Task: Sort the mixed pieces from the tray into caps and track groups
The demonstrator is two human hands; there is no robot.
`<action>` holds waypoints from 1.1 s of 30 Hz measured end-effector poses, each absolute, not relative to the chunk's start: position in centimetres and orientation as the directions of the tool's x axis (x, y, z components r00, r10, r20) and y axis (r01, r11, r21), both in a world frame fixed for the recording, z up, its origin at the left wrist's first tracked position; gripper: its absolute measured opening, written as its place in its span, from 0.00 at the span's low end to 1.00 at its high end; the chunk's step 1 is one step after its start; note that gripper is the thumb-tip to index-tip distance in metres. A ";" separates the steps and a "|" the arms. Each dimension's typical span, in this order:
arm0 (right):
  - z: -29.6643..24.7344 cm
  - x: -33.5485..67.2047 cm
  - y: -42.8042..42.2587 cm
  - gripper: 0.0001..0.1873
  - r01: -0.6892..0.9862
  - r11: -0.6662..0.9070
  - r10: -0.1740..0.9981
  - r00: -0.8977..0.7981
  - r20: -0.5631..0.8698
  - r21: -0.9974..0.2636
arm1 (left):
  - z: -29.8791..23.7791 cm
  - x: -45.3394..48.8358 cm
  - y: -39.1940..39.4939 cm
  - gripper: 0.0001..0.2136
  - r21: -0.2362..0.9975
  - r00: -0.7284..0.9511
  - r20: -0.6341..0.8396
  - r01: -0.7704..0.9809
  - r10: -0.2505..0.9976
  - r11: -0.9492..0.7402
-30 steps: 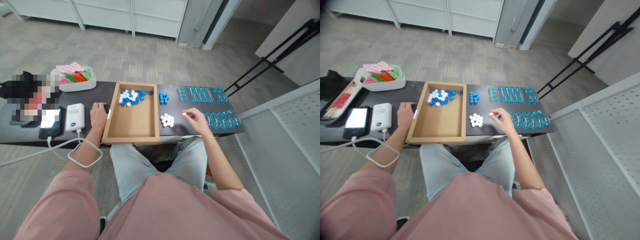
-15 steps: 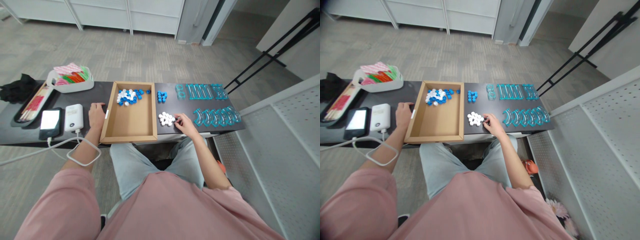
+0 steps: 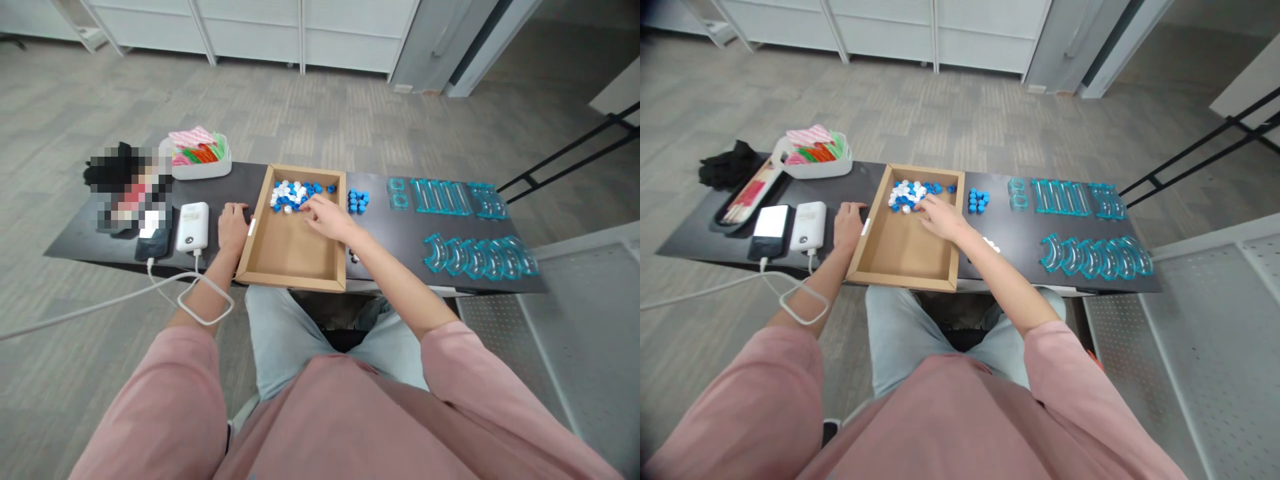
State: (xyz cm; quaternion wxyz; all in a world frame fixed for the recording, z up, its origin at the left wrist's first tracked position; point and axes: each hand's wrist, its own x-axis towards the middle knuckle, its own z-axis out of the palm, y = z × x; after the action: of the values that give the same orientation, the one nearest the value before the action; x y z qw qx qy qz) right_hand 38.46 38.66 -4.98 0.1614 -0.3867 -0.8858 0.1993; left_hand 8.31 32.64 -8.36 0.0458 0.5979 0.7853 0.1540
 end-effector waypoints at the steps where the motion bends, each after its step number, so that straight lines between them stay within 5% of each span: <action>1: -5.1 36.8 39.7 0.15 0.666 0.613 0.760 -0.643 0.089 -0.425 | -8.4 8.3 32.6 0.22 0.298 -0.280 0.113 0.925 0.953 0.236; 4: -5.8 33.9 41.4 0.17 0.757 0.583 0.789 -0.614 -0.013 -0.295 | -8.5 8.3 32.5 0.21 0.302 -0.285 0.110 0.922 0.952 0.241; 8: -6.4 33.4 40.9 0.16 0.736 0.613 0.757 -0.652 -0.056 -0.286 | -8.5 8.4 32.5 0.21 0.296 -0.278 0.105 0.925 0.955 0.237; 13: -5.7 34.6 39.0 0.10 0.648 0.660 0.685 -0.727 -0.050 -0.379 | -8.2 8.5 32.5 0.22 0.288 -0.272 0.102 0.929 0.957 0.234; 20: -4.8 38.8 36.7 0.10 0.490 0.617 0.703 -0.695 0.152 -0.616 | -8.1 8.5 32.4 0.22 0.288 -0.273 0.098 0.928 0.957 0.235; 33: -5.6 55.5 40.4 0.22 0.563 0.321 0.941 -0.094 0.327 -0.762 | -8.0 8.5 32.4 0.23 0.291 -0.274 0.089 0.927 0.958 0.238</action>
State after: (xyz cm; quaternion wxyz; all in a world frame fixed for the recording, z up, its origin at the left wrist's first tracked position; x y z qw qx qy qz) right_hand 55.46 40.36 -5.57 0.4085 -0.5350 -0.7025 0.2312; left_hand 8.52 32.36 -7.96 0.0536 0.6002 0.7849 0.1444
